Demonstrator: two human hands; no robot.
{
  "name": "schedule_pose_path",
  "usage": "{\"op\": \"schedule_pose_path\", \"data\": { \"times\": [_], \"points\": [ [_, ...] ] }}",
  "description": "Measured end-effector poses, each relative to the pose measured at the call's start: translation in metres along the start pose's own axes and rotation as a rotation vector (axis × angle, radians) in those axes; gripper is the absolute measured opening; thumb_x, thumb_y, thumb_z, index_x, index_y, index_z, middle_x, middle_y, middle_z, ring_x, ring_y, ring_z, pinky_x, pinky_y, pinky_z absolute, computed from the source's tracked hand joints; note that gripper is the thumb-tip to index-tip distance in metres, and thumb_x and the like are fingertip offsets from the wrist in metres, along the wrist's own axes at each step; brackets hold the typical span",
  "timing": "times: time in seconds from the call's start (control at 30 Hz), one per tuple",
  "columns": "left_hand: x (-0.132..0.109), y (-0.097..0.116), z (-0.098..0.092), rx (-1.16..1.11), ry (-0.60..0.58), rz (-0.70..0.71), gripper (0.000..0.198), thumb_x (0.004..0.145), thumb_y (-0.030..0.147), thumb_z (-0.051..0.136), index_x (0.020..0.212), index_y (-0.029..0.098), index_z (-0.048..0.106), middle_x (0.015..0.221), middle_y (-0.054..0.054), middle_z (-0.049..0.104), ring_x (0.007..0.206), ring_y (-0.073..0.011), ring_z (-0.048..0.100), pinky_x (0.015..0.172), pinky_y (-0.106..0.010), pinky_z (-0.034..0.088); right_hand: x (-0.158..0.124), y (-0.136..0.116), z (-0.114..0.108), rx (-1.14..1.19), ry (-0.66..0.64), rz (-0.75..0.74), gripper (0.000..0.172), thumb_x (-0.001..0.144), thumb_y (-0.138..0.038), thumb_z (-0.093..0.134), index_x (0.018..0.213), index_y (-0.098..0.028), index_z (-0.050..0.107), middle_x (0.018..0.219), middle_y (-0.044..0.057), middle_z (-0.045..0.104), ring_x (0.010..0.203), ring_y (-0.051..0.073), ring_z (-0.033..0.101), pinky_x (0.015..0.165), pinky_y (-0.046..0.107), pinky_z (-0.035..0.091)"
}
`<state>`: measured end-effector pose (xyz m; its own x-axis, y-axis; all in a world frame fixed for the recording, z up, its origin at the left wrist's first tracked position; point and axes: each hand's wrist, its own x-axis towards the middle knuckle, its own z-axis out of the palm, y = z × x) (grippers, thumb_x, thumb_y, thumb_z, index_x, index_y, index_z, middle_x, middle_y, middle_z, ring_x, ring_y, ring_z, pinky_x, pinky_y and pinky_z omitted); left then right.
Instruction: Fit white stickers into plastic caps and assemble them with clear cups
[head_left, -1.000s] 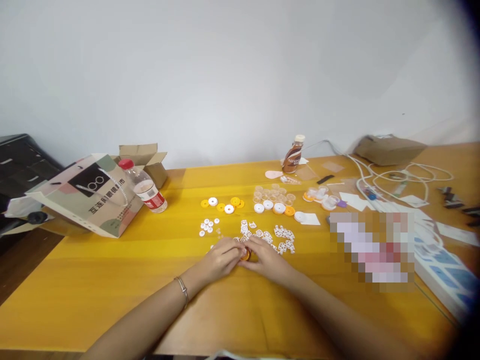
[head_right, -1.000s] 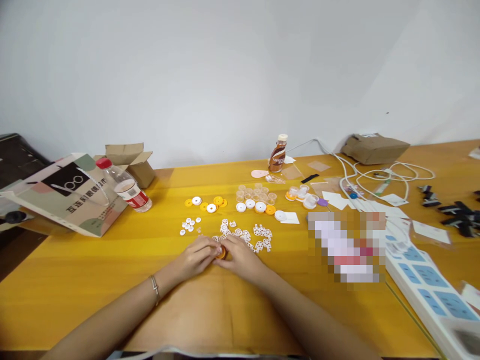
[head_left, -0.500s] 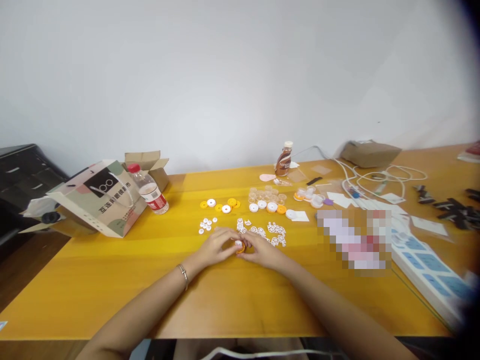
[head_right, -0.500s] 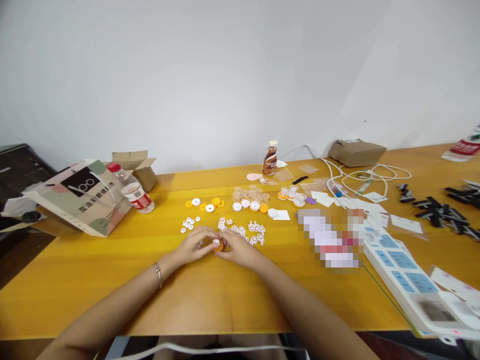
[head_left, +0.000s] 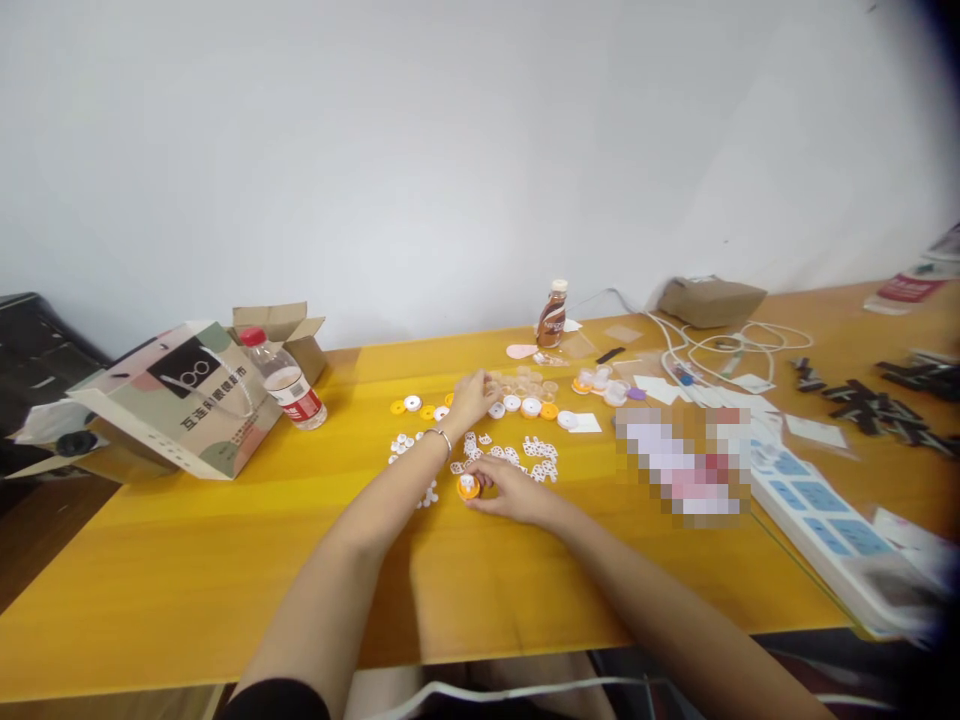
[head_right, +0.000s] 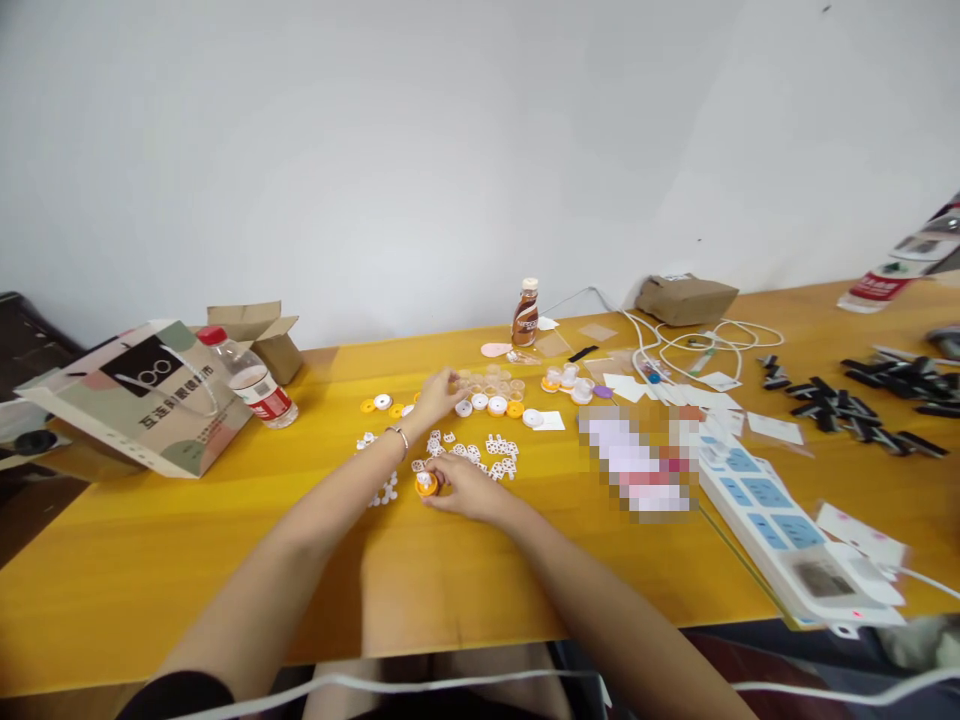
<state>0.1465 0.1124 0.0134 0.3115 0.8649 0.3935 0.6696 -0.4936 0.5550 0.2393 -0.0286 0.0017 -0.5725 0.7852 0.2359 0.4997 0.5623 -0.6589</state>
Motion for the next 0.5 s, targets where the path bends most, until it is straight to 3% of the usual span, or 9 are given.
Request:
{"op": "schedule_pose_path", "data": {
  "times": [0.1,0.23,0.4,0.5],
  "points": [
    [-0.001,0.004,-0.003,-0.018,0.022,-0.020,0.018,0.075,0.027,0.058,0.089,0.016,0.052,0.090,-0.007,0.062,0.089,-0.0197,0.057,0.083,-0.036,0.040,0.000,0.000,0.000,-0.008,0.001,-0.002,0.021,0.069,-0.023,0.063,0.088,-0.018,0.056,0.078,0.002,0.055,0.072,0.015,0.051,0.066,0.025,0.040],
    [-0.025,0.013,-0.035,-0.082,0.036,0.012,0.023,0.078,0.029,0.055,0.097,0.017,0.050,0.096,-0.005,0.061,0.090,-0.0149,0.056,0.083,-0.029,0.042,-0.001,0.002,0.001,0.002,0.002,0.000,0.023,0.069,-0.023,0.063,0.090,-0.018,0.057,0.079,0.002,0.055,0.073,0.015,0.051,0.067,0.026,0.040],
    [-0.094,0.016,-0.092,-0.233,0.014,0.132,0.029,0.078,0.031,0.055,0.105,0.019,0.052,0.099,-0.005,0.061,0.090,-0.0155,0.057,0.078,-0.028,0.042,0.000,0.003,0.001,0.024,-0.004,0.003,0.024,0.070,-0.024,0.063,0.093,-0.018,0.056,0.078,0.002,0.055,0.073,0.015,0.051,0.067,0.026,0.040],
    [-0.135,0.011,-0.106,-0.198,-0.003,0.126,0.027,0.077,0.030,0.057,0.102,0.019,0.054,0.097,-0.006,0.062,0.089,-0.0165,0.057,0.076,-0.028,0.042,0.001,0.002,0.000,0.016,-0.021,-0.006,0.022,0.070,-0.024,0.062,0.090,-0.018,0.056,0.077,0.001,0.053,0.072,0.015,0.050,0.065,0.025,0.039]
  ]
}}
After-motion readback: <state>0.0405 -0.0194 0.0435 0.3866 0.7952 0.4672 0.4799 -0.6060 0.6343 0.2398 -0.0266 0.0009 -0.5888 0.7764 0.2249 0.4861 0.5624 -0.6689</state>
